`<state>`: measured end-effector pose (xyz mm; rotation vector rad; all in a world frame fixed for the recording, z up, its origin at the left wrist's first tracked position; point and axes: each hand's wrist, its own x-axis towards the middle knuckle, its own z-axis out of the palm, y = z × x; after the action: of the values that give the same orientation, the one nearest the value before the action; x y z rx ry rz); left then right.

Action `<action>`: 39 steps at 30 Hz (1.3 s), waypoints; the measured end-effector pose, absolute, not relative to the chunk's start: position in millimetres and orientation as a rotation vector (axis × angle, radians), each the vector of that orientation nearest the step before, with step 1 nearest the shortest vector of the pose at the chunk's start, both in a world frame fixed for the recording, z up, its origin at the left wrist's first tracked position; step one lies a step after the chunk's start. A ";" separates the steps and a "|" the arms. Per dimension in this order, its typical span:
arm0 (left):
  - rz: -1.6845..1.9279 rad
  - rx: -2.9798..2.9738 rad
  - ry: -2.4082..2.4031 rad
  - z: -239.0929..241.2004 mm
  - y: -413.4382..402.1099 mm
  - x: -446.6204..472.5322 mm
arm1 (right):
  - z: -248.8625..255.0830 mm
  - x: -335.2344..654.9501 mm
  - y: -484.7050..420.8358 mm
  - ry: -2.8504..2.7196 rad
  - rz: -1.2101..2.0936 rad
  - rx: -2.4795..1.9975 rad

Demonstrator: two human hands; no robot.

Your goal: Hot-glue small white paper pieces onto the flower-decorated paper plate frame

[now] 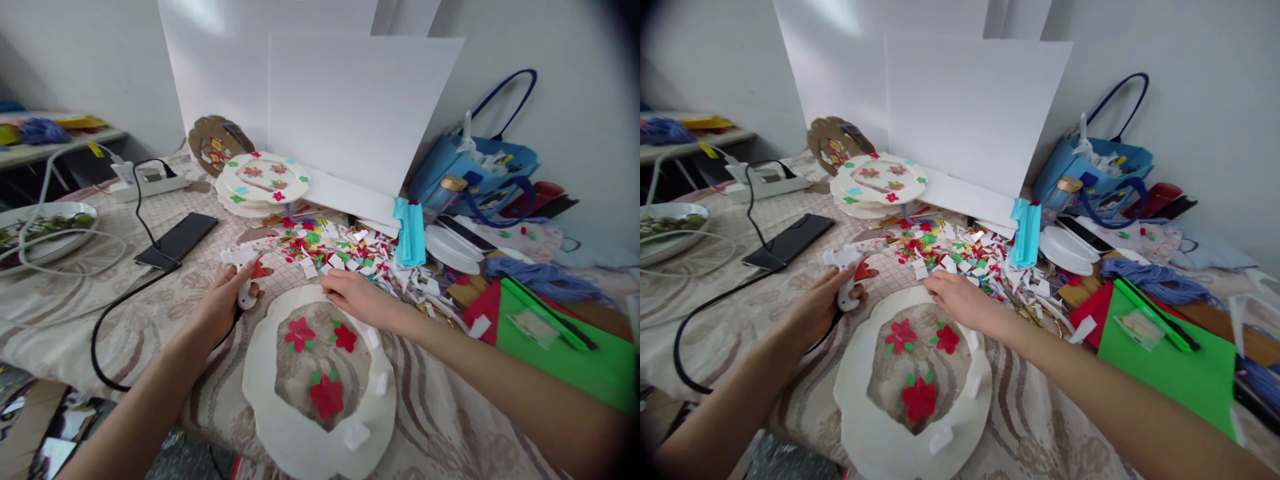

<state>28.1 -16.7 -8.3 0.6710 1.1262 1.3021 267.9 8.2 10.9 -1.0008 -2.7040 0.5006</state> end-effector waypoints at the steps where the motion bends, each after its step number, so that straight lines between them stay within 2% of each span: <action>1: 1.302 0.672 1.125 -8.5 -16.6 28.1 | 11.2 267.9 8.1 -2.704 0.504 -1.002; 39: 1.295 0.673 1.130 -8.9 -17.1 28.1 | 11.4 267.6 8.3 -2.698 0.519 -1.027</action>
<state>28.1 -17.1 -8.9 0.6729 1.1301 1.2947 267.6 8.3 11.4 -1.0274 -2.6976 0.5191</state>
